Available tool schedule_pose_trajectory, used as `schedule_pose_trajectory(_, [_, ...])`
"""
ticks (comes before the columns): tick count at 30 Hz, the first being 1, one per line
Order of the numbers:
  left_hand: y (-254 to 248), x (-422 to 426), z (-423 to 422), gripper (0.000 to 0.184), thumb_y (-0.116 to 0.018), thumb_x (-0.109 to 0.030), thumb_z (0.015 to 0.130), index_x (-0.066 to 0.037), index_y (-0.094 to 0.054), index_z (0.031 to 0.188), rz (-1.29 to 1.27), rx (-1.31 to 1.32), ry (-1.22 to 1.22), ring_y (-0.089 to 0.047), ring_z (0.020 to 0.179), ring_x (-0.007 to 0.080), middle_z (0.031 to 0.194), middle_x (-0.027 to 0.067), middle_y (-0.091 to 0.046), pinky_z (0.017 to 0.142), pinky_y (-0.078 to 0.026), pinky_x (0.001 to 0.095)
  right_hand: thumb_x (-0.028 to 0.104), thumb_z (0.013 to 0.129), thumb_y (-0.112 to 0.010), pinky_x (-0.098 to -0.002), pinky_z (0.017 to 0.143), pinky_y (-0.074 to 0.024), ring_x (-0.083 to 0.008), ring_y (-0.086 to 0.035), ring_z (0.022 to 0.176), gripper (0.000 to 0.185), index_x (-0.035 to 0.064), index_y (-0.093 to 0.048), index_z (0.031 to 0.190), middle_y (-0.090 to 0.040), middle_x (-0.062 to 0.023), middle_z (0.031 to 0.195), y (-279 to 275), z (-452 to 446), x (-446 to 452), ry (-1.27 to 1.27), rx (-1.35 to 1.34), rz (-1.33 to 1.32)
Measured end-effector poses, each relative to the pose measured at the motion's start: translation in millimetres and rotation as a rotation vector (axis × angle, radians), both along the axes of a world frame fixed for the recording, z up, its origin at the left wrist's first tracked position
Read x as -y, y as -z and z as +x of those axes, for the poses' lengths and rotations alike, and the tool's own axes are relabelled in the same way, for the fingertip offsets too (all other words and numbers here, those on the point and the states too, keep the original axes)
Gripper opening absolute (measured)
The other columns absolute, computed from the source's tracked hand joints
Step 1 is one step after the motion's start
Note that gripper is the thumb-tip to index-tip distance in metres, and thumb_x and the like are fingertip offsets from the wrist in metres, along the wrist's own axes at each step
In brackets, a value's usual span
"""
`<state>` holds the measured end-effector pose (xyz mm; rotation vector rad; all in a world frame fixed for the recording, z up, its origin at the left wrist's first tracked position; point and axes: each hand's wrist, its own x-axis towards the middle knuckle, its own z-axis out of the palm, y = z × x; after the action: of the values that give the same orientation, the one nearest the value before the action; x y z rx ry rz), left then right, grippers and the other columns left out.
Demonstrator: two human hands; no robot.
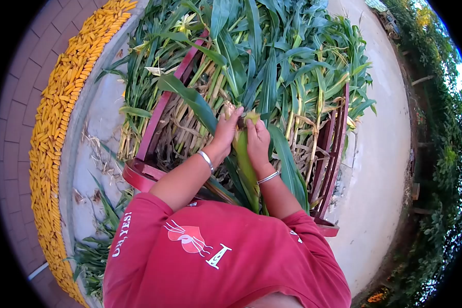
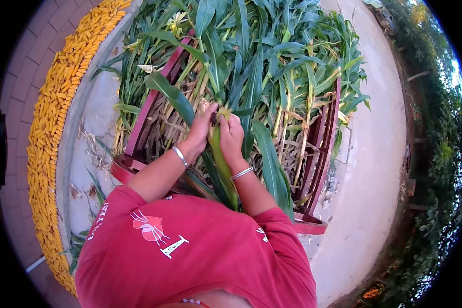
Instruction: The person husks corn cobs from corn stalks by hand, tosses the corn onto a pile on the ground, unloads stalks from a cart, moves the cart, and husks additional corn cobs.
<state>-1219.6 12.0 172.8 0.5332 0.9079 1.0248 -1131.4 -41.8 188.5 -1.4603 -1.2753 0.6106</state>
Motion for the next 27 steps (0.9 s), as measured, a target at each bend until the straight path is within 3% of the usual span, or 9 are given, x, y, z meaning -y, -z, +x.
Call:
schedule_pose_trajectory(2, [-5.7,0.5,-1.7,0.035,-0.063,-0.036,0.089,-0.002,-0.056,0.097,-0.037,0.002,-0.016,-0.056,0.079,0.0123,0.089,0.0052,-0.059,0.071,-0.046,0.0277,0.019,0.097,-0.049,-0.0306,0.08,-0.0443,-0.0164,-0.056,0.085,0.022,0.0004,-0.061,0.101,-0.062,-0.0076,0.093,3.1,-8.4,-3.4,0.012,-0.618,-0.089])
schedule_pose_trajectory(5, [5.9,-30.9,-9.9,0.036,-0.062,-0.036,0.089,-0.001,-0.059,0.093,-0.085,0.073,-0.006,-0.055,0.061,0.0144,0.078,0.005,-0.059,0.055,-0.045,0.0296,0.022,0.099,-0.045,-0.0275,0.073,-0.0434,-0.0107,-0.052,0.076,0.024,0.0033,-0.057,0.09,-0.059,-0.0018,0.086,-16.1,-21.7,-12.7,-0.037,-0.927,-0.065])
schedule_pose_trajectory(7, [59.5,-99.0,-15.0,0.047,-0.063,-0.045,0.085,0.001,-0.06,0.092,-0.058,-0.218,-0.266,-0.061,0.067,0.0212,0.084,0.0114,-0.063,0.063,-0.05,0.0349,0.024,0.1,-0.041,-0.0302,0.07,-0.0394,-0.0154,-0.047,0.072,0.029,0.0039,-0.053,0.083,-0.052,-0.0048,0.077,-38.2,-29.6,6.5,-0.045,-0.512,-0.181])
schedule_pose_trajectory(8, [25.2,-110.4,-36.5,0.048,-0.061,-0.046,0.086,0.001,-0.06,0.094,-0.066,-0.114,-0.202,-0.061,0.068,0.0217,0.083,0.0109,-0.063,0.065,-0.051,0.0366,0.021,0.099,-0.041,-0.0306,0.076,-0.0411,-0.0178,-0.052,0.078,0.027,0.0018,-0.057,0.088,-0.055,-0.0098,0.084,-66.8,-27.0,35.1,-0.189,-0.183,-0.271])
schedule_pose_trajectory(12, [-6.1,-141.2,-96.8,0.045,-0.063,-0.043,0.086,0.001,-0.059,0.097,-0.055,0.008,-0.22,-0.062,0.069,0.0213,0.082,0.01,-0.062,0.066,-0.052,0.037,0.022,0.1,-0.039,-0.0263,0.082,-0.043,-0.0137,-0.056,0.092,0.032,-0.0018,-0.056,0.113,-0.061,-0.0075,0.102,-26.7,15.9,160.1,-0.347,-0.823,-0.508])
schedule_pose_trajectory(18, [4.9,-99.8,-71.4,0.051,-0.057,-0.042,0.091,0.005,-0.057,0.11,-0.002,-0.009,-0.228,-0.058,0.083,0.0174,0.096,0.0096,-0.061,0.078,-0.047,0.0322,0.027,0.099,-0.044,-0.0215,0.069,-0.0404,-0.0078,-0.05,0.075,0.029,0.0015,-0.058,0.097,-0.055,0.0001,0.08,-36.1,48.1,154.2,-0.437,-0.578,-0.762])
schedule_pose_trajectory(21, [-7.9,-93.8,-77.9,0.056,-0.04,-0.045,0.098,0.006,-0.054,0.117,0.16,-0.091,-0.148,-0.055,0.101,0.0181,0.11,0.0107,-0.058,0.092,-0.041,0.0301,0.028,0.096,-0.05,-0.0237,0.079,-0.0438,-0.0109,-0.055,0.083,0.029,0.0009,-0.058,0.101,-0.059,-0.0045,0.092,-64.2,59.8,119.3,-0.525,-0.405,-0.558])
schedule_pose_trajectory(23, [-5.7,-93.8,-70.4,0.059,-0.035,-0.045,0.099,0.008,-0.051,0.122,0.301,-0.31,-0.327,-0.053,0.104,0.0187,0.112,0.0128,-0.057,0.094,-0.039,0.0299,0.026,0.093,-0.054,-0.0314,0.09,-0.0441,-0.0209,-0.058,0.099,0.032,-0.0005,-0.056,0.112,-0.06,-0.012,0.108,-81.1,54.3,82.5,-0.407,0.033,-0.297])
schedule_pose_trajectory(27, [15.8,-103.8,-69.4,0.056,-0.033,-0.043,0.099,0.007,-0.055,0.112,0.324,-0.255,-0.359,-0.055,0.094,0.0199,0.104,0.013,-0.06,0.087,-0.042,0.0311,0.027,0.091,-0.058,-0.036,0.1,-0.0392,-0.0317,-0.052,0.117,0.046,-0.0005,-0.047,0.126,-0.055,-0.0185,0.123,-88.5,18.8,15.7,-0.34,0.274,-0.242])
